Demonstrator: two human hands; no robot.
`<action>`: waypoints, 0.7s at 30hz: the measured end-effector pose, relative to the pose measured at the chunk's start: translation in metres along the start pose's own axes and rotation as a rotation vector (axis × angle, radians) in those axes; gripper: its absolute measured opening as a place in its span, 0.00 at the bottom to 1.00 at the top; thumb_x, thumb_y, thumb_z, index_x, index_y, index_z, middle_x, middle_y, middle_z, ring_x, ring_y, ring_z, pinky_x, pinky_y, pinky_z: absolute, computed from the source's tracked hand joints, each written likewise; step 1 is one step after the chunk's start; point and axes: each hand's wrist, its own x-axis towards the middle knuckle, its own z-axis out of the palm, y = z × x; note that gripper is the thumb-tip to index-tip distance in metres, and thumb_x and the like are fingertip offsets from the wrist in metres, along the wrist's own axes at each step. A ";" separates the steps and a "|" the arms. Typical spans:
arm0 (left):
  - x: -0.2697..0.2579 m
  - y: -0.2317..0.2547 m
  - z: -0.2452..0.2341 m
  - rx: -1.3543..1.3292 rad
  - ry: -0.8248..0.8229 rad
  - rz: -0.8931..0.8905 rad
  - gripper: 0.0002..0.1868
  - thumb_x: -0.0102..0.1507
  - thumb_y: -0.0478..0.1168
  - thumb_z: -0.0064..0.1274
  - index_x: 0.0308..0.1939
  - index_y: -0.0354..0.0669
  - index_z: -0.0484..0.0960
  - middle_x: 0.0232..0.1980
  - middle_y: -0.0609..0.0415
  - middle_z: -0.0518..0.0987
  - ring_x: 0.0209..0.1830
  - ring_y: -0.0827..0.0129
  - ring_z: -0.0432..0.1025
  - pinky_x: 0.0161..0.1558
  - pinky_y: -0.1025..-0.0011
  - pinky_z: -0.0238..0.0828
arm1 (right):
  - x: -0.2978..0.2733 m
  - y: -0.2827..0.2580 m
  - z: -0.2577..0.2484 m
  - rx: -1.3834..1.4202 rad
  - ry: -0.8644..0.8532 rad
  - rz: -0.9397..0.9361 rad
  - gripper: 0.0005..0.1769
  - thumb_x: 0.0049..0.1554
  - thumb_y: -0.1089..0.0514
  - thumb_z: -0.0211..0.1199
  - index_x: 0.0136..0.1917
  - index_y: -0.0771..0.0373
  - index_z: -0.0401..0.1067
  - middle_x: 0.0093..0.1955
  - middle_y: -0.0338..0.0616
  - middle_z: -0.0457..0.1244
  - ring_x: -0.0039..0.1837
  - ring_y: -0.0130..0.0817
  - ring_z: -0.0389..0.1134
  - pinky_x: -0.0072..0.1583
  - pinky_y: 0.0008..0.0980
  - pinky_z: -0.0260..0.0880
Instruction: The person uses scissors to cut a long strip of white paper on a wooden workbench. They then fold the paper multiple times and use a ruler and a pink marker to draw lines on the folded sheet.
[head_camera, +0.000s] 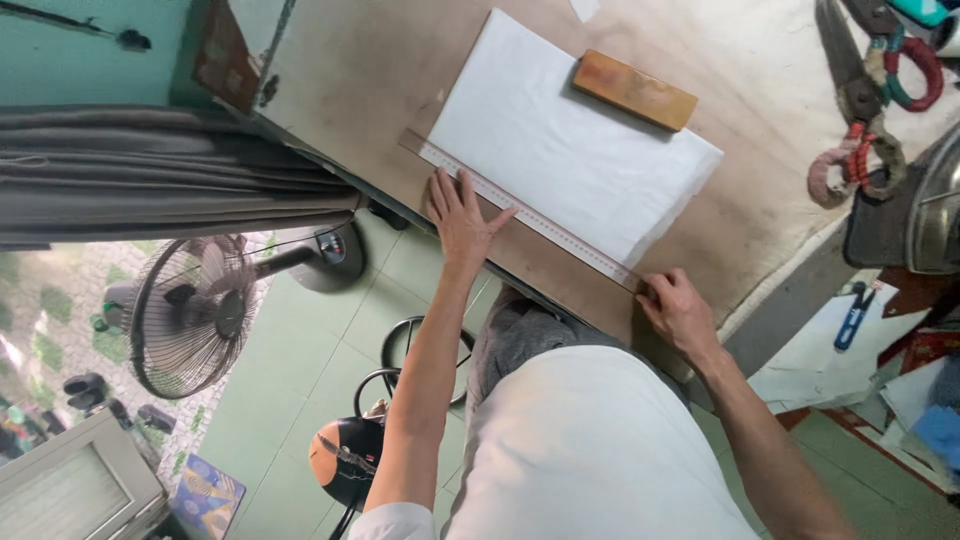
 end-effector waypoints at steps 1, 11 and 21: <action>0.001 0.004 0.003 -0.012 -0.006 0.007 0.60 0.55 0.79 0.48 0.71 0.31 0.62 0.74 0.24 0.54 0.77 0.34 0.47 0.68 0.41 0.47 | -0.003 0.000 -0.003 -0.009 0.001 0.012 0.19 0.56 0.58 0.68 0.59 0.58 0.68 0.48 0.53 0.60 0.48 0.54 0.70 0.45 0.43 0.74; 0.012 0.034 -0.011 0.125 -0.295 -0.089 0.52 0.57 0.66 0.59 0.69 0.27 0.65 0.72 0.25 0.57 0.76 0.38 0.48 0.69 0.45 0.47 | -0.001 -0.006 -0.006 -0.019 -0.040 0.032 0.16 0.56 0.58 0.68 0.57 0.57 0.70 0.48 0.49 0.62 0.48 0.47 0.71 0.46 0.36 0.75; 0.011 0.039 -0.002 0.086 -0.196 -0.109 0.67 0.40 0.72 0.65 0.65 0.20 0.62 0.72 0.20 0.55 0.76 0.33 0.48 0.73 0.46 0.43 | 0.014 -0.020 -0.026 0.204 0.147 0.323 0.23 0.57 0.52 0.71 0.59 0.68 0.72 0.46 0.55 0.60 0.46 0.50 0.68 0.46 0.43 0.69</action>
